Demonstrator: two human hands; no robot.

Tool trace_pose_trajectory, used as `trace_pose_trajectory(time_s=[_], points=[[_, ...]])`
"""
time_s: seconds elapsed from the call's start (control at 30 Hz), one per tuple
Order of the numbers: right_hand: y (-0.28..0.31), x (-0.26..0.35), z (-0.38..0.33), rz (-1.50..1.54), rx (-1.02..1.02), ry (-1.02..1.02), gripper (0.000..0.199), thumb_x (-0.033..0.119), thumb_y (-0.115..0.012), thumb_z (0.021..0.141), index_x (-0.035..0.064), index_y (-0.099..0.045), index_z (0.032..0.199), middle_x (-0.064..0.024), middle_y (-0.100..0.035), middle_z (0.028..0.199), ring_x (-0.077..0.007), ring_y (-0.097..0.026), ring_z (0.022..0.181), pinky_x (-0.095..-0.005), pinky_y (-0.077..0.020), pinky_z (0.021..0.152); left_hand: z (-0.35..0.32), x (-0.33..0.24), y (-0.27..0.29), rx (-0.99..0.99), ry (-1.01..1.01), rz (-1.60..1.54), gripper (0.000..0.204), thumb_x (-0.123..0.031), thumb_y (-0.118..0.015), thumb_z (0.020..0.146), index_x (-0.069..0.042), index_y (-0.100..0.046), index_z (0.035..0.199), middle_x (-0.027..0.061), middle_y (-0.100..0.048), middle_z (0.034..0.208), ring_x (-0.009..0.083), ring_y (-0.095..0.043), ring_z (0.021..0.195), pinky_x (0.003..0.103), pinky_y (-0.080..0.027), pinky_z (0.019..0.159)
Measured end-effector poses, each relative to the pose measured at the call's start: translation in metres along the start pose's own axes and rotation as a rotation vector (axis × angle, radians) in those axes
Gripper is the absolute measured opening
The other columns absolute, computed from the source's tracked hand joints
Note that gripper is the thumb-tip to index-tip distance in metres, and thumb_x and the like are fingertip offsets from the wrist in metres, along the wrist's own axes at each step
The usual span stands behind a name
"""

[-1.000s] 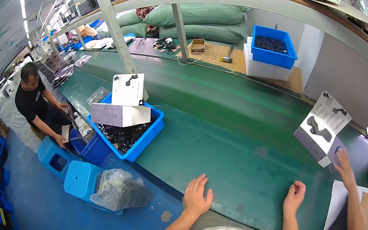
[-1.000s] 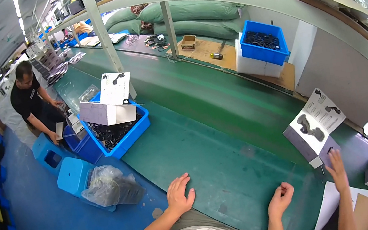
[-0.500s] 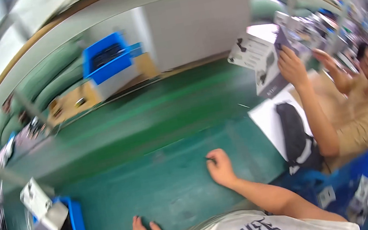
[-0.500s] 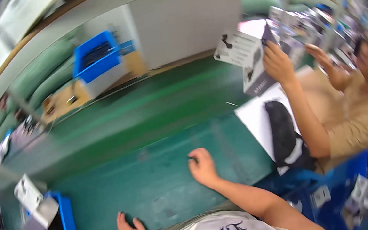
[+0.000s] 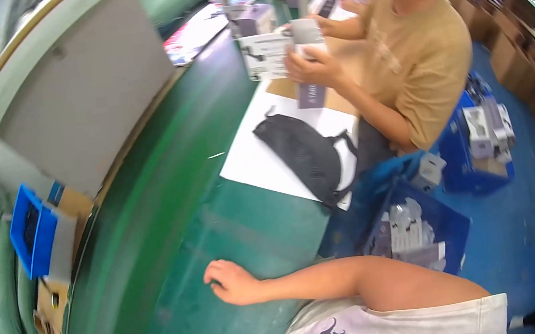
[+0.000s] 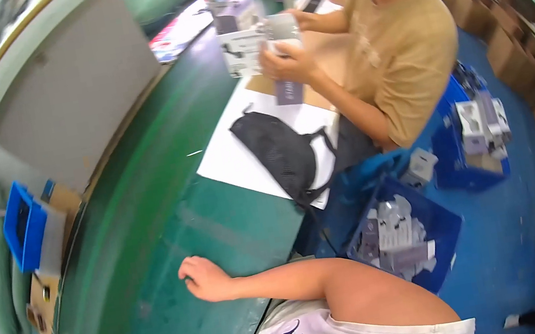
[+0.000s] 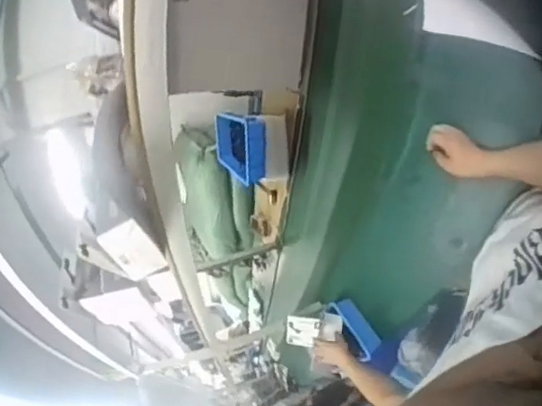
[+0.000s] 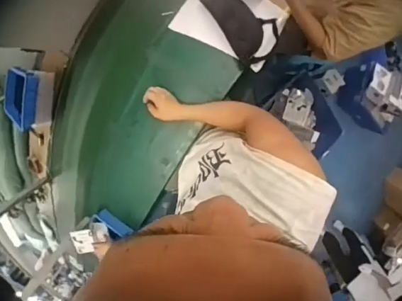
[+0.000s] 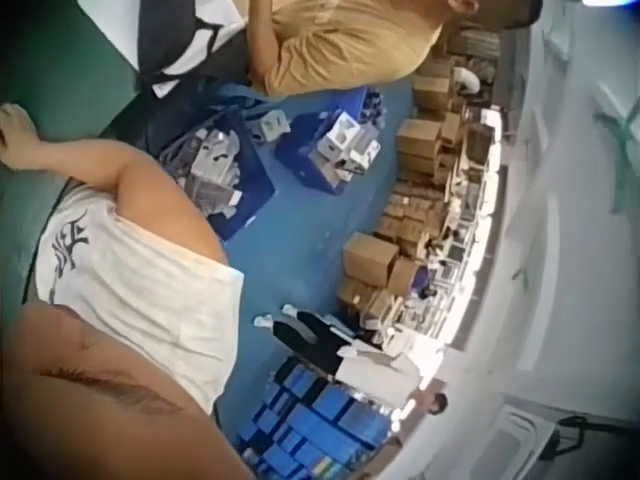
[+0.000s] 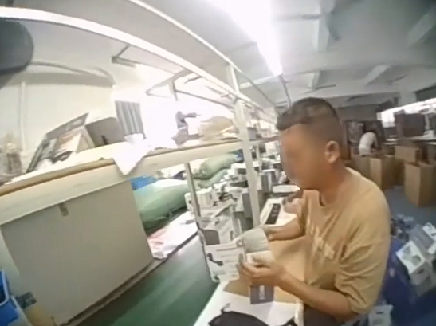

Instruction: Placing electronic devices and accessories into retail packaging boxes on an assembly line.

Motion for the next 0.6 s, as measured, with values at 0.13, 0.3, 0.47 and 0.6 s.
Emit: trace_pose_trajectory(time_s=[0.13, 0.3, 0.47, 0.6], points=[[0.022, -0.015, -0.004, 0.044, -0.071, -0.041, 0.021, -0.004, -0.058, 0.08, 0.0064, -0.057, 0.098, -0.0072, -0.059, 0.098, -0.029, -0.057, 0.089, -0.037, -0.0486, 0.081, 0.058, -0.034, 0.013, 0.684, 0.118, -0.112, 0.048, -0.041, -0.056, 0.095, -0.004, -0.067, 0.124, 0.0226, -0.071, 0.103, 0.0395, -0.066, 0.088, 0.052, -0.052, 0.079], [0.032, -0.009, -0.001, 0.048, -0.08, -0.01, 0.021, -0.005, -0.058, 0.08, 0.0059, -0.057, 0.097, -0.0069, -0.06, 0.098, -0.0292, -0.057, 0.089, -0.0375, -0.0486, 0.081, 0.078, -0.006, 0.02, 0.608, 0.349, -0.607, 0.04, -0.022, -0.05, 0.097, -0.003, -0.067, 0.128, 0.0248, -0.071, 0.113, 0.0413, -0.068, 0.098, 0.049, -0.052, 0.085], [0.013, -0.001, 0.004, 0.042, -0.056, 0.005, 0.02, -0.004, -0.058, 0.079, 0.006, -0.057, 0.096, -0.0068, -0.06, 0.097, -0.0293, -0.057, 0.089, -0.0375, -0.0488, 0.081, 0.114, -0.061, 0.248, 0.234, 0.328, -0.819, 0.045, -0.007, -0.045, 0.095, 0.001, -0.06, 0.137, 0.0285, -0.068, 0.12, 0.0454, -0.065, 0.107, 0.045, -0.05, 0.094], [0.028, -0.04, 0.005, -0.106, -0.063, -0.085, 0.018, -0.002, -0.061, 0.075, 0.0069, -0.061, 0.091, -0.0078, -0.064, 0.093, -0.0313, -0.06, 0.086, -0.0387, -0.0493, 0.081, 0.112, -0.155, 0.303, 0.088, 0.192, -0.994, 0.045, -0.004, -0.049, 0.094, 0.005, -0.056, 0.138, 0.0278, -0.064, 0.126, 0.0453, -0.062, 0.112, 0.046, -0.048, 0.1]])
Point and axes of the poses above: each hand's wrist, its own z-axis towards the middle knuckle, its own y-axis out of the back of the hand, x = y × z, the point moved 7 cm from there along z, towards the middle knuckle
